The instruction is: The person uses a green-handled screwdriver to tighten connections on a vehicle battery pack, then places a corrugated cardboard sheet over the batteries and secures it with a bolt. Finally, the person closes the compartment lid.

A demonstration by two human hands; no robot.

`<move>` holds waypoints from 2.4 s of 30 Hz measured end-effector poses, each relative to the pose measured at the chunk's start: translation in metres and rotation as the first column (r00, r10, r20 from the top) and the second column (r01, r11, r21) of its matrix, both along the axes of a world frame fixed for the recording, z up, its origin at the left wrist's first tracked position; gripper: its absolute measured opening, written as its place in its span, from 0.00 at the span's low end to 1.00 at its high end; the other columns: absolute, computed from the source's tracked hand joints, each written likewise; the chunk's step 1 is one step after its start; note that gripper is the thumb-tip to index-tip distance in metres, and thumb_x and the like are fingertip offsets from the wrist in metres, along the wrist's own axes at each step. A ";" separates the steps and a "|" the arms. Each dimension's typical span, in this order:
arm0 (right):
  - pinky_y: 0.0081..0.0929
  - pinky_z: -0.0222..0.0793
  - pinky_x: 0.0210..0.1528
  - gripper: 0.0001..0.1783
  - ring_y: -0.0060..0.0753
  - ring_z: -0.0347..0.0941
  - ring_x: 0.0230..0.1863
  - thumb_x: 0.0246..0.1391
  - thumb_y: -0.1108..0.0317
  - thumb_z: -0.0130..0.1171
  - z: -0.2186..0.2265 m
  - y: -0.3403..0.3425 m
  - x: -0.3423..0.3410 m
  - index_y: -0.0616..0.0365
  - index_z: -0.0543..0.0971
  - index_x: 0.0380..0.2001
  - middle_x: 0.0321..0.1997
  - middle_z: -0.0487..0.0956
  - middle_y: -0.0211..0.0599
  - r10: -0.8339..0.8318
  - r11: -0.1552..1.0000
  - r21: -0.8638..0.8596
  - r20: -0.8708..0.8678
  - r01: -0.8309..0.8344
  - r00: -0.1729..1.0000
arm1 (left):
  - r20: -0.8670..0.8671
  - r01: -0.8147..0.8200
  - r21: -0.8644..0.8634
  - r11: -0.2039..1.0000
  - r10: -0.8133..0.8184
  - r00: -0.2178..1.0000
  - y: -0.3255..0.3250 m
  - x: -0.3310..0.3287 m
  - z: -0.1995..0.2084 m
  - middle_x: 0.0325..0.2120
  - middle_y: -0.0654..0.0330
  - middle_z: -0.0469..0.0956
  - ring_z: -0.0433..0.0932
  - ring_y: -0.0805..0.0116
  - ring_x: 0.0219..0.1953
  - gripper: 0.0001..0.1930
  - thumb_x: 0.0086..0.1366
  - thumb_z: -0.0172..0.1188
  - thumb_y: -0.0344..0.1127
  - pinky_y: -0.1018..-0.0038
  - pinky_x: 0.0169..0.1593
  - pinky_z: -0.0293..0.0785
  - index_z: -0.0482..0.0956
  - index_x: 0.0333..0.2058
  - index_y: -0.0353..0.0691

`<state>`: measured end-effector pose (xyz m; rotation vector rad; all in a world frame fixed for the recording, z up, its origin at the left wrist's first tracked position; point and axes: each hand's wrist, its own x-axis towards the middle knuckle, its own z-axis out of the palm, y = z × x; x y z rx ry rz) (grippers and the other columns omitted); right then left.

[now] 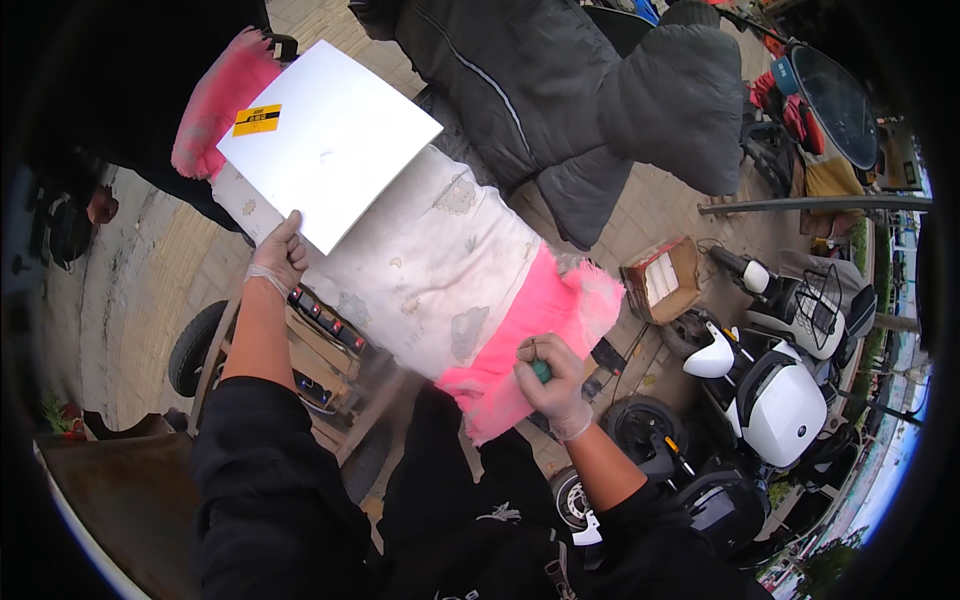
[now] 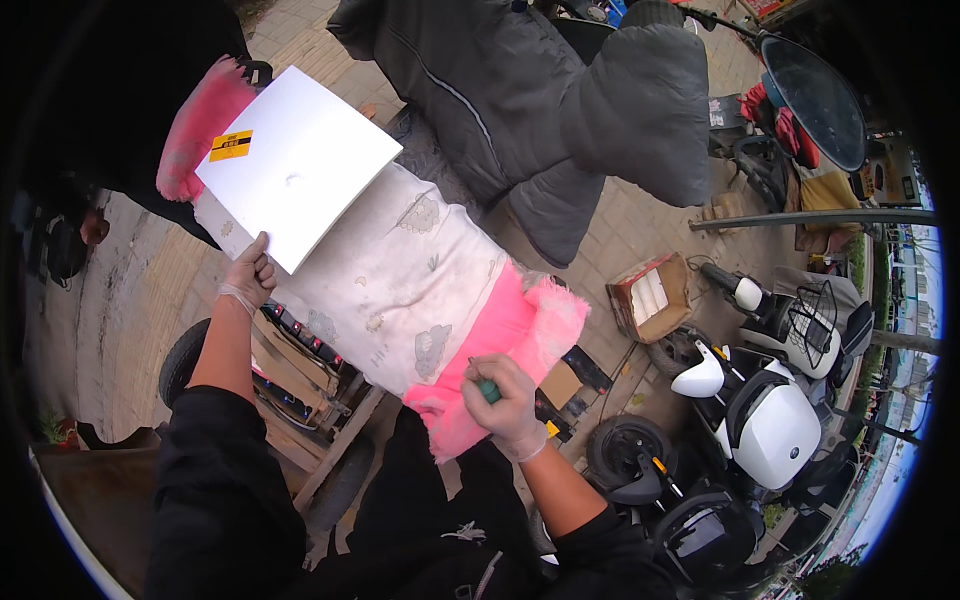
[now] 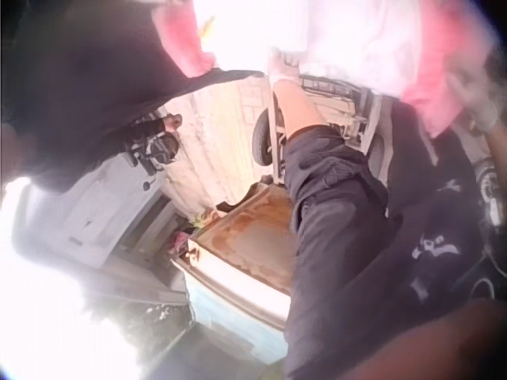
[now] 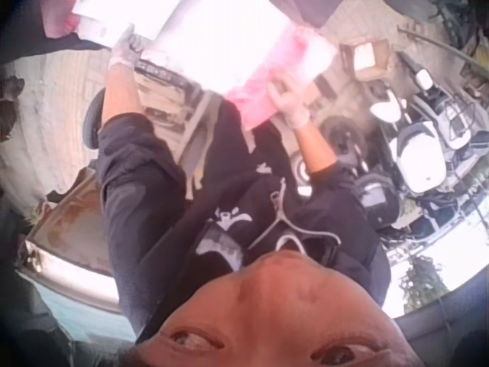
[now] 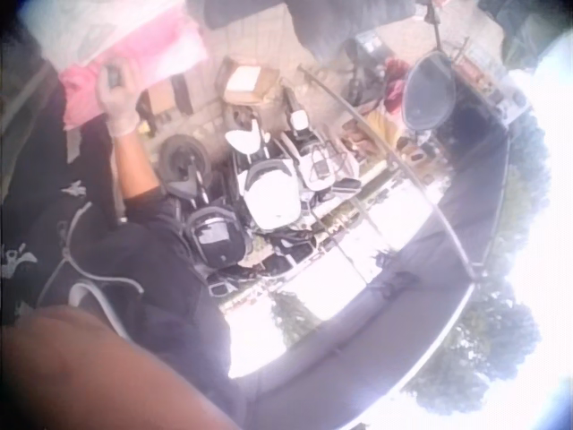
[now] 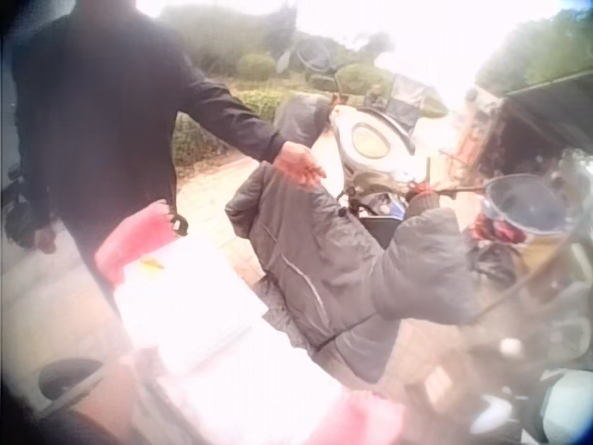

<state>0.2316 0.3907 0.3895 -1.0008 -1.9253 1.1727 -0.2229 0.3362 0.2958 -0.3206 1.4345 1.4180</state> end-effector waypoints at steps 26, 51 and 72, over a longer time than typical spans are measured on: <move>0.34 0.75 0.41 0.16 0.30 0.76 0.38 0.64 0.58 0.62 0.030 -0.198 0.344 0.54 0.76 0.49 0.40 0.79 0.32 -0.916 0.330 -0.943 -0.312 0.032 0.251 | 0.104 0.887 -0.103 0.451 -0.882 0.460 -0.054 0.555 0.174 0.20 0.74 0.65 0.59 0.81 0.19 0.13 0.65 0.67 0.42 0.79 0.23 0.53 0.81 0.41 0.39; 0.33 0.73 0.34 0.13 0.30 0.75 0.32 0.61 0.56 0.65 -0.134 -0.092 0.505 0.47 0.75 0.41 0.31 0.77 0.30 -0.969 -0.197 -0.939 0.144 0.281 -0.199 | 0.226 0.932 -0.337 -0.137 -0.972 -0.061 -0.023 0.541 0.033 0.16 0.69 0.66 0.62 0.77 0.17 0.21 0.66 0.64 0.53 0.75 0.22 0.57 0.86 0.35 0.37; 0.37 0.76 0.37 0.16 0.34 0.76 0.39 0.63 0.55 0.61 -0.356 0.233 0.585 0.54 0.74 0.43 0.36 0.77 0.35 -0.937 -0.334 -0.942 0.327 0.040 -0.126 | 0.189 0.756 -0.508 0.414 -0.802 0.566 0.028 0.716 -0.097 0.23 0.64 0.76 0.71 0.74 0.27 0.20 0.65 0.65 0.51 0.74 0.35 0.66 0.86 0.34 0.35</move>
